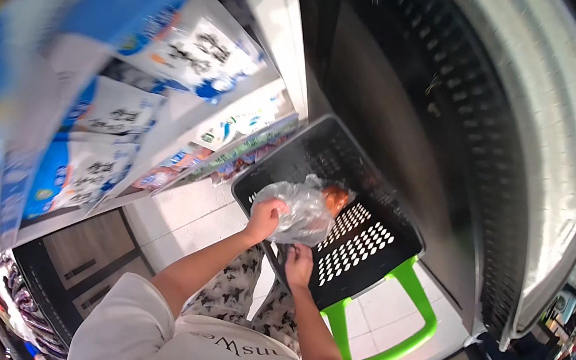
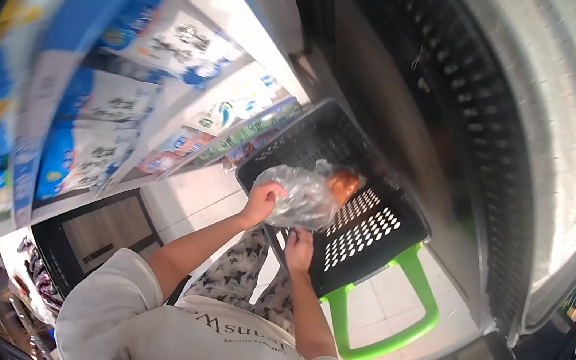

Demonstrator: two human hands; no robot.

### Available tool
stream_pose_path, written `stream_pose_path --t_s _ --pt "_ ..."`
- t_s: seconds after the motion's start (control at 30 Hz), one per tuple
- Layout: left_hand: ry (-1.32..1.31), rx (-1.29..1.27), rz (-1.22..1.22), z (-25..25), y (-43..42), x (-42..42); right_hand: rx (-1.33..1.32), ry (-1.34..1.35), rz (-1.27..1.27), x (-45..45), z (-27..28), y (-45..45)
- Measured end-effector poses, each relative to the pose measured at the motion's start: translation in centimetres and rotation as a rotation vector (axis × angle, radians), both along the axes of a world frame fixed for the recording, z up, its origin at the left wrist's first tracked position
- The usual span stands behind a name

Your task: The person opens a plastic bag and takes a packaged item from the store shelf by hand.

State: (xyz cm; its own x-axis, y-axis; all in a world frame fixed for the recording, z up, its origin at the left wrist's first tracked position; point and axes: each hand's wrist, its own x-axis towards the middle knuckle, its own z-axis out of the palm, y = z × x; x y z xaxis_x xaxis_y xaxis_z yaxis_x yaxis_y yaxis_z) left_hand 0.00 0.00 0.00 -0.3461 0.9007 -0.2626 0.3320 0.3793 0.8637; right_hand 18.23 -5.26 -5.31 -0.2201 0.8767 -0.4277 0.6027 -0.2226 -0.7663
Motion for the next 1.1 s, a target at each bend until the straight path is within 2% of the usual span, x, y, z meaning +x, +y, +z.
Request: stream_pose_path --t_s 0.07,0.1,0.13,0.17,0.2,0.23,0.3,0.33,0.37,0.43,0.47,0.57,0.67,0.7,0.77,0.8,0.83,0.87,0.9,0.97,1.03,1.1 --pt "0.016 0.071 -0.035 -0.8 -0.1 0.6 -0.065 0.081 -0.068 3.3 -1.0 2.4" --pt "-0.025 0.16 -0.036 5.5 1.1 -2.0 0.027 0.154 -0.067 1.6 4.9 5.5" --pt "-0.137 0.105 -0.018 7.5 -0.3 -1.5 -0.017 0.119 -0.065 2.6 9.2 5.7" --pt "-0.229 0.045 0.001 9.6 -1.9 -1.5 -0.09 0.223 0.022 2.4 10.6 5.5" --pt "-0.393 -0.124 0.021 12.0 -2.9 -0.8 -0.178 0.315 0.104 2.7 12.0 5.4" --pt "-0.456 -0.097 0.055 13.0 -3.6 0.4 -0.242 0.399 0.182 2.5 13.7 5.9" --pt "-0.576 -0.026 0.112 14.3 -4.3 2.7 -0.192 0.391 0.423 0.7 16.8 6.5" --pt "-0.736 -0.099 0.193 15.9 -4.6 3.6 -0.197 0.444 0.421 0.0 17.7 6.5" --pt "-0.679 0.011 0.181 16.3 -5.1 4.2 -0.21 0.503 0.421 -0.7 18.4 6.1" --pt "-0.545 0.235 0.154 17.7 -5.0 4.6 -0.23 0.683 0.224 -1.6 19.4 5.2" --pt "-0.319 0.295 0.058 18.6 -5.4 4.7 -0.247 0.765 0.12 -1.5 19.6 4.8" --pt "-0.309 0.192 0.066 20.9 -5.5 5.4 -0.191 0.952 0.158 -1.2 24.0 5.2" --pt "-0.28 0.065 -0.003 21.2 -5.3 4.9 -0.426 0.934 0.258 0.2 25.3 4.9" --pt "-0.263 0.014 -0.026 20.8 -5.2 4.4 -0.264 0.919 0.278 0.4 25.2 4.5" --pt "-0.108 0.143 -0.131 20.0 -4.6 3.1 0.062 0.875 0.317 0.3 24.7 3.7" --pt "-0.055 0.196 -0.173 20.8 -4.1 2.7 0.062 0.95 0.122 -0.2 26.7 3.2" --pt "-0.006 0.252 -0.207 22.3 -3.8 2.7 0.111 0.955 0.092 -0.4 26.9 3.0" --pt "-0.213 0.221 -0.064 23.9 -3.7 3.0 0.16 0.961 0.063 -0.4 27.0 2.9" --pt "-0.303 0.212 -0.043 24.2 -3.6 2.3 0.21 0.969 0.037 -0.6 27.0 3.1" --pt "-0.488 0.184 -0.004 24.6 -3.7 0.8 0.3 0.638 0.389 -0.3 27.0 4.6" --pt "-0.496 0.171 0.029 27.1 -4.4 0.2 0.419 0.303 0.718 -1.5 29.1 5.9" --pt "-0.47 0.112 0.022 28.5 -5.0 -1.7 0.51 0.059 0.563 -2.7 28.7 6.2"
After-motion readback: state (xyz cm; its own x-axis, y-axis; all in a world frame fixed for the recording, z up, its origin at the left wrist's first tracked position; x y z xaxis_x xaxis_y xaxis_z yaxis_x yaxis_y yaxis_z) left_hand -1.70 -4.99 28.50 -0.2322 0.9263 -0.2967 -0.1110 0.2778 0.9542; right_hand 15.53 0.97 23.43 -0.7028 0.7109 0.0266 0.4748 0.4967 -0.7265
